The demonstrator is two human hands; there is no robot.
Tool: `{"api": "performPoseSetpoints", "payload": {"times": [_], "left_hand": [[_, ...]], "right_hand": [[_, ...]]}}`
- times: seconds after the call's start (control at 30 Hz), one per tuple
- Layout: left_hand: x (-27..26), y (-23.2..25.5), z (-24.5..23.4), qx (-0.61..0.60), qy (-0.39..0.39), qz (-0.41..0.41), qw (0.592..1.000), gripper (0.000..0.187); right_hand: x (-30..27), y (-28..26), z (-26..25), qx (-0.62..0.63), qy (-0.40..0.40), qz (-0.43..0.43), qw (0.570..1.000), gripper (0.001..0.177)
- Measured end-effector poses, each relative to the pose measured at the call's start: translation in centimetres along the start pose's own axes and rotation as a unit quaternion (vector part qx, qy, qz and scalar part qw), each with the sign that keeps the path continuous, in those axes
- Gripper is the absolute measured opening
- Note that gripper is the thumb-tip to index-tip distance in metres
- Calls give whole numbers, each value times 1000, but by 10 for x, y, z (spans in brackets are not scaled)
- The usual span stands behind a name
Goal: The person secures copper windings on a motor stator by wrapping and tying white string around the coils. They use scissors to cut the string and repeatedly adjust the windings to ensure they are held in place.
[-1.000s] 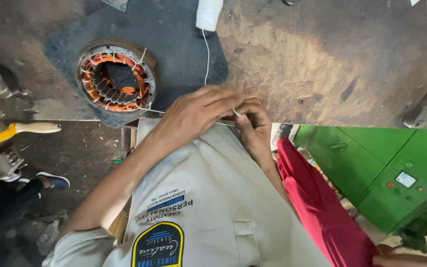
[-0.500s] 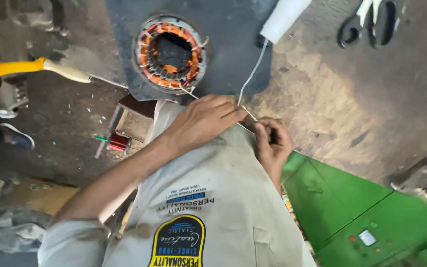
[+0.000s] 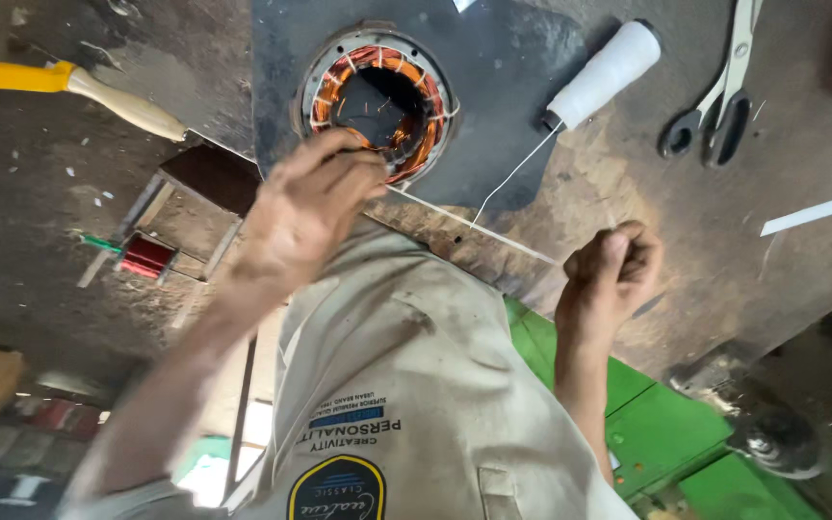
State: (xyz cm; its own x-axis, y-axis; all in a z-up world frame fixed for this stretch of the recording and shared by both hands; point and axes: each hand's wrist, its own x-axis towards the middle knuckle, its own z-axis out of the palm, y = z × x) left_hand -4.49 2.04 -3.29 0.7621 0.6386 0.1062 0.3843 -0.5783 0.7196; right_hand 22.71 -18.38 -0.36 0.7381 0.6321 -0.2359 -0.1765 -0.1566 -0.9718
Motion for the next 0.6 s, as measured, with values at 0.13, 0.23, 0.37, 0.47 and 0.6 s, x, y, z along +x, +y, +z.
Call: {"api": "performPoseSetpoints", "payload": {"times": [0.13,0.23,0.37,0.47,0.6], "left_hand": [[-3,-18,-28,48,-39,34,997,8],[-2,-12,-36,-7,-67,4,998,26],[2,2,-37,38,-47,-29,998,15],[9,4,-33,42,-33,-47,997,18],[10,3,-37,25,-41,-49,998,23]], "right_hand": [[-23,14,10,-54,-19,-7,998,28],[-26,25,8,-51,-21,24,998,26],[-17,38,5,-98,-35,17,994,16],[4,42,15,-149,-28,59,987,15],[-3,17,55,-557,-85,-188,805,59]]}}
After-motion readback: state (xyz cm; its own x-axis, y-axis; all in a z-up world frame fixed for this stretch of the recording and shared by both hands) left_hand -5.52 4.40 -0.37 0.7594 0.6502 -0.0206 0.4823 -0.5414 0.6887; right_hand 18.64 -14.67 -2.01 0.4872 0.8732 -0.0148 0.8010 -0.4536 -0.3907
